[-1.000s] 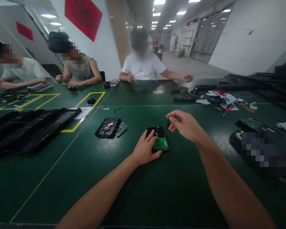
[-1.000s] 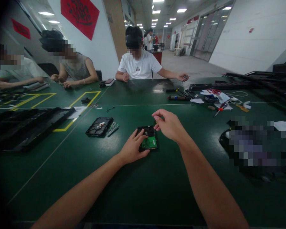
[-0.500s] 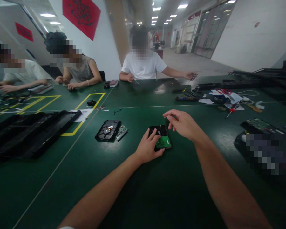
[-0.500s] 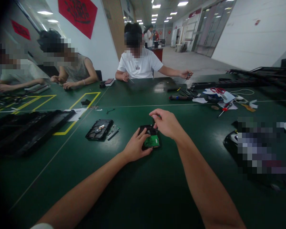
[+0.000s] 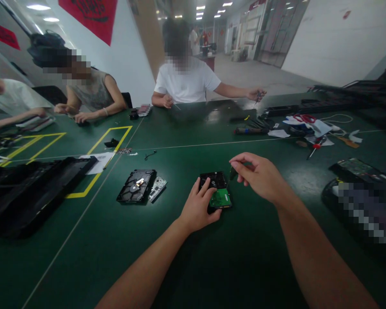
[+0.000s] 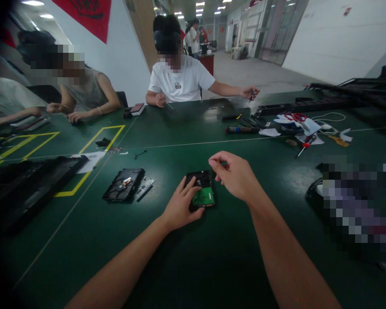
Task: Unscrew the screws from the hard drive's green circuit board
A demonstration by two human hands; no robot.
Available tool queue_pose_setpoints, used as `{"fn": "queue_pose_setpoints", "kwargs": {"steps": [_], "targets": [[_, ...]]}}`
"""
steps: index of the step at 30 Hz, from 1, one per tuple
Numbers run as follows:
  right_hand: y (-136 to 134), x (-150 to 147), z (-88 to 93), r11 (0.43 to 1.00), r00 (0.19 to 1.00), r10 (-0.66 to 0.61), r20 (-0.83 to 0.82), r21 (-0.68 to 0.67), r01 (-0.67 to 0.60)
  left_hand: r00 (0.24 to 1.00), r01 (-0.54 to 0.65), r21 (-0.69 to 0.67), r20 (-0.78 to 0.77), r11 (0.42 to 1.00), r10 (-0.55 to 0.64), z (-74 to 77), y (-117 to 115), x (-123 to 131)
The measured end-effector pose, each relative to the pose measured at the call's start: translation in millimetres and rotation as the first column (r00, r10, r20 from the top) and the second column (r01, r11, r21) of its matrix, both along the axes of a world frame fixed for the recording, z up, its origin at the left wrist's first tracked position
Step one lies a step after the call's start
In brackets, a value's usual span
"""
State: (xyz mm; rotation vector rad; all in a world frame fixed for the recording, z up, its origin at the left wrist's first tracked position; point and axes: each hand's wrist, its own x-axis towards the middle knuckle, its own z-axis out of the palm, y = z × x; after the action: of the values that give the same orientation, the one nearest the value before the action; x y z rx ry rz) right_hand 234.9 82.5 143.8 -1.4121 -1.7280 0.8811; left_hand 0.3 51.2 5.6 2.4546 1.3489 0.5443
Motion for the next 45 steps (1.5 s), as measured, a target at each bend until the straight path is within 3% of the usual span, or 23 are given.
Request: {"fn": "queue_pose_setpoints", "kwargs": {"steps": [14, 24, 31, 39, 45], "targets": [[5.8, -3.8, -12.0, 0.996, 0.987, -0.085, -0.137, -0.014, 0.083, 0.999, -0.044, 0.043, 0.010, 0.998, 0.044, -0.2, 2.7, 4.9], [16.3, -3.8, -10.5, 0.983, 0.991, -0.125, 0.038, 0.137, 0.119, 0.999, -0.035, 0.035, -0.005, 0.999, 0.035, 1.4, 3.7, 3.3], [17.4, 4.6, -6.3, 0.993, 0.997, -0.060, 0.045, 0.109, 0.055, 0.999, -0.031, 0.035, -0.008, 0.999, 0.032, 1.2, 3.6, 3.7], [31.8, -6.4, -1.6, 0.992, 0.993, 0.113, -0.030, 0.064, -0.111, 0.998, -0.051, 0.022, -0.037, 0.998, 0.051, 4.5, 1.4, 7.1], [24.1, 4.5, 4.4, 0.985, 0.987, 0.158, 0.041, 0.057, -0.160, 0.996, -0.059, 0.006, -0.064, 0.998, 0.060, 10.9, 9.1, 14.5]]}}
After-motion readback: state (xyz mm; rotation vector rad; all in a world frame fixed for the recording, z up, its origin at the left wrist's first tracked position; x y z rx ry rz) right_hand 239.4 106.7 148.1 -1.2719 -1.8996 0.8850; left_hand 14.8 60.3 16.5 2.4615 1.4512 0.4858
